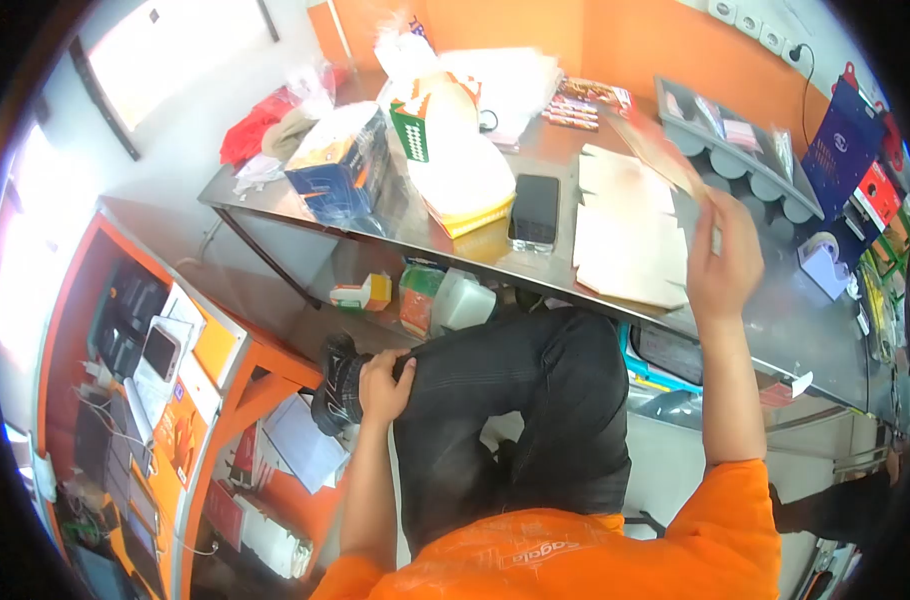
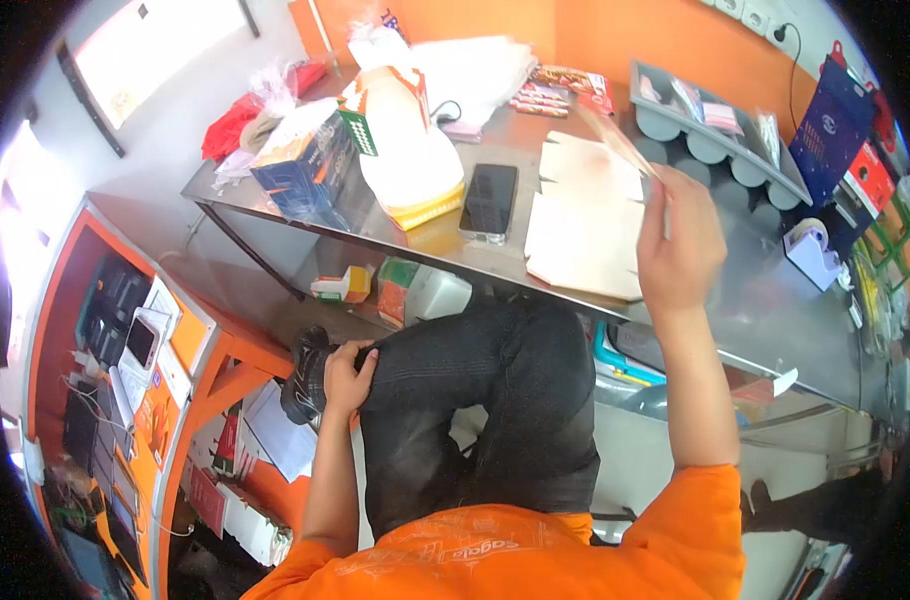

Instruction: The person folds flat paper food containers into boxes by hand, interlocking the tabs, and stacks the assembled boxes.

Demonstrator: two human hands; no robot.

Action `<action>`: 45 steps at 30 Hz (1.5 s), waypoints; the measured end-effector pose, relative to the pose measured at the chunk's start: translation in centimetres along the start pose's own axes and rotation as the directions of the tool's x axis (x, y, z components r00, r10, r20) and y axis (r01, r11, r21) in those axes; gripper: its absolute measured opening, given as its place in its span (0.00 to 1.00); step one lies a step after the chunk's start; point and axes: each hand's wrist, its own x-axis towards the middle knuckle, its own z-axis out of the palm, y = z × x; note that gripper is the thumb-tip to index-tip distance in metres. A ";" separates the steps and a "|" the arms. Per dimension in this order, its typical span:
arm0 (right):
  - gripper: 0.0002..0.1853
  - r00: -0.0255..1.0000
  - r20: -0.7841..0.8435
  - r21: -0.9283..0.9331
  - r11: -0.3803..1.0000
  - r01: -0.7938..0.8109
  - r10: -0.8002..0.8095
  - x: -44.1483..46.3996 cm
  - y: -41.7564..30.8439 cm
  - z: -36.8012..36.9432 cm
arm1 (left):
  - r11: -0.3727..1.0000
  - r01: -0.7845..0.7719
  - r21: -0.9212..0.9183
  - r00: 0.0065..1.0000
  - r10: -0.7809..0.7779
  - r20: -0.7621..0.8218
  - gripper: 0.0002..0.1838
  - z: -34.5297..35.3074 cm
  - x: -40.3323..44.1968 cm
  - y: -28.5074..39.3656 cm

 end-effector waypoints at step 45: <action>0.19 0.803 0.579 0.787 0.162 -0.596 0.140 -16.6 -22.3 5.9 | 0.772 0.099 -0.628 0.994 -0.051 0.095 0.05 -10.0 -3.8 11.5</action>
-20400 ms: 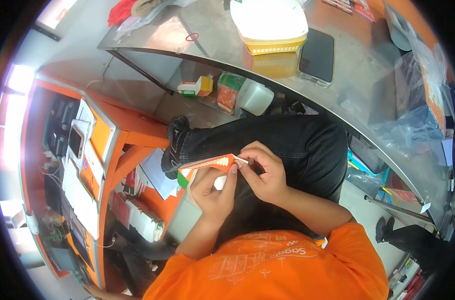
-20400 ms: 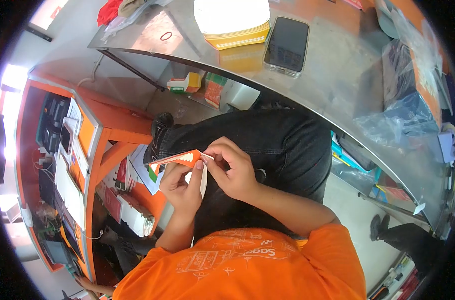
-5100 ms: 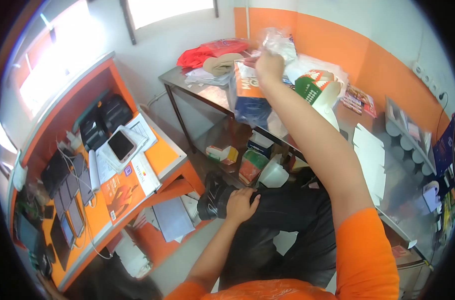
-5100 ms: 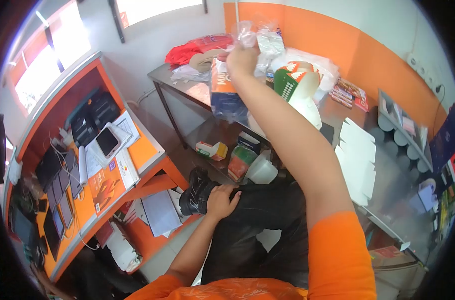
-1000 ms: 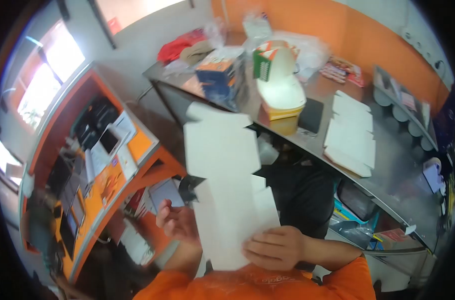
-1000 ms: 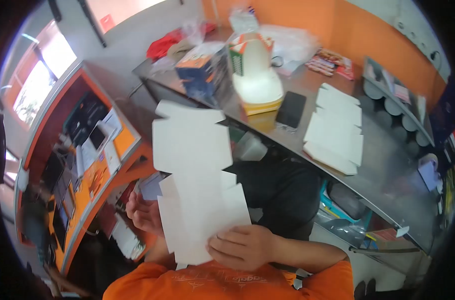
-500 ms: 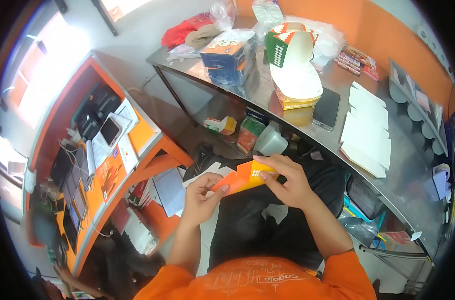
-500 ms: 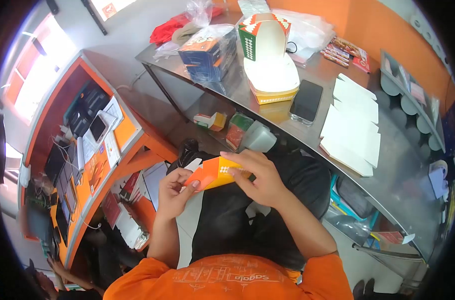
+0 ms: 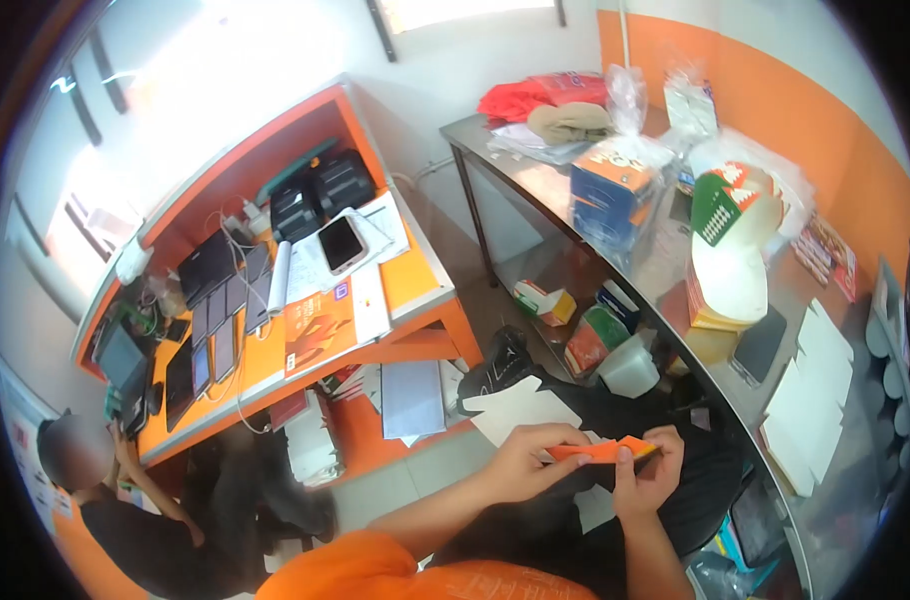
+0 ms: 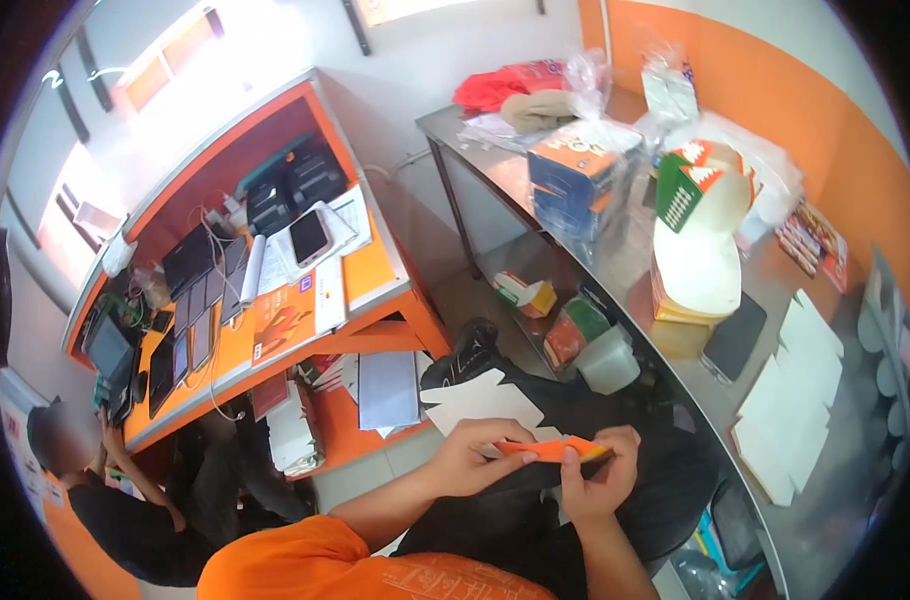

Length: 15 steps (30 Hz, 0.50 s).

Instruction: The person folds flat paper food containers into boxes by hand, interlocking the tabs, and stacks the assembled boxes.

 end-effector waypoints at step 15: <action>0.09 0.996 -0.046 -0.042 0.996 0.080 -0.082 -1.3 -0.4 0.0 | 0.992 -0.125 -0.032 0.992 0.125 0.001 0.06 1.5 -2.6 0.2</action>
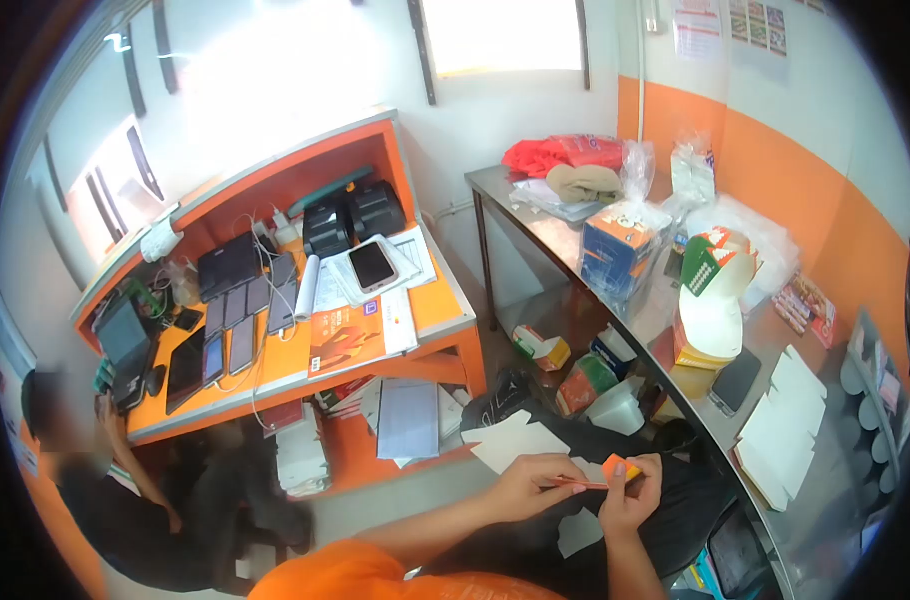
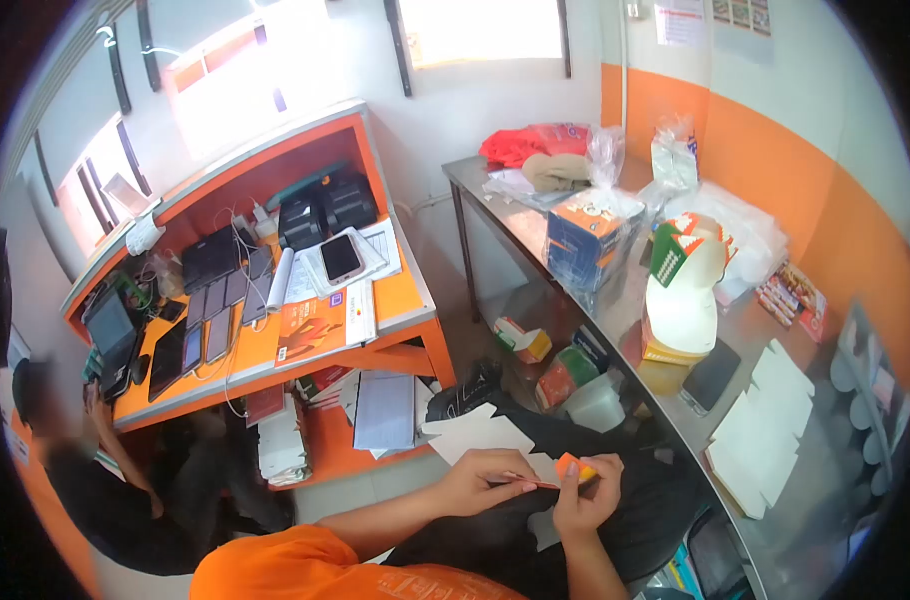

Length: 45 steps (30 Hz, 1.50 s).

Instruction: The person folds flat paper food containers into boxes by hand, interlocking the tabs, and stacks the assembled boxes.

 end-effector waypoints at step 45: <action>0.20 0.881 0.154 -0.148 0.871 0.469 -0.448 5.6 -8.6 2.2 | 0.968 -0.157 -0.194 0.960 0.103 -0.261 0.12 -0.8 2.5 4.3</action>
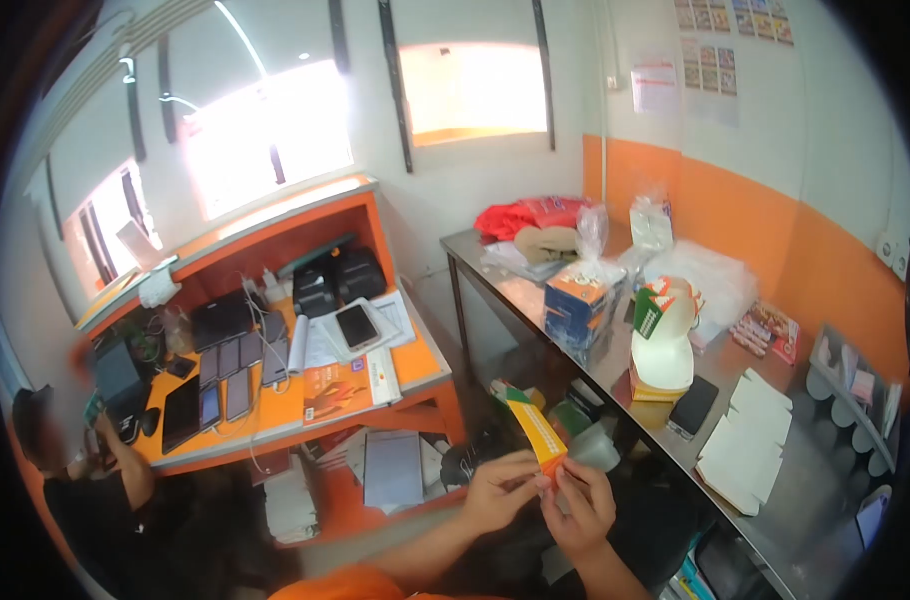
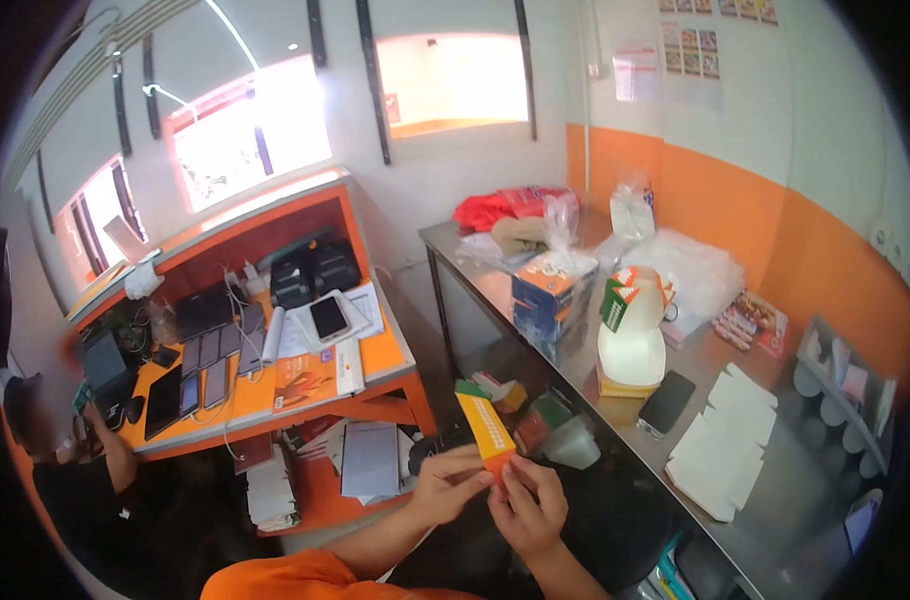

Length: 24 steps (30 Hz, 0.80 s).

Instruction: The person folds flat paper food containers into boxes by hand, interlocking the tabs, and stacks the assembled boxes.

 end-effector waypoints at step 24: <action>0.04 0.900 -0.014 0.199 0.883 -0.425 0.436 -0.4 0.5 1.7 | 0.984 -0.063 0.167 0.998 0.059 0.026 0.07 -1.1 1.3 0.5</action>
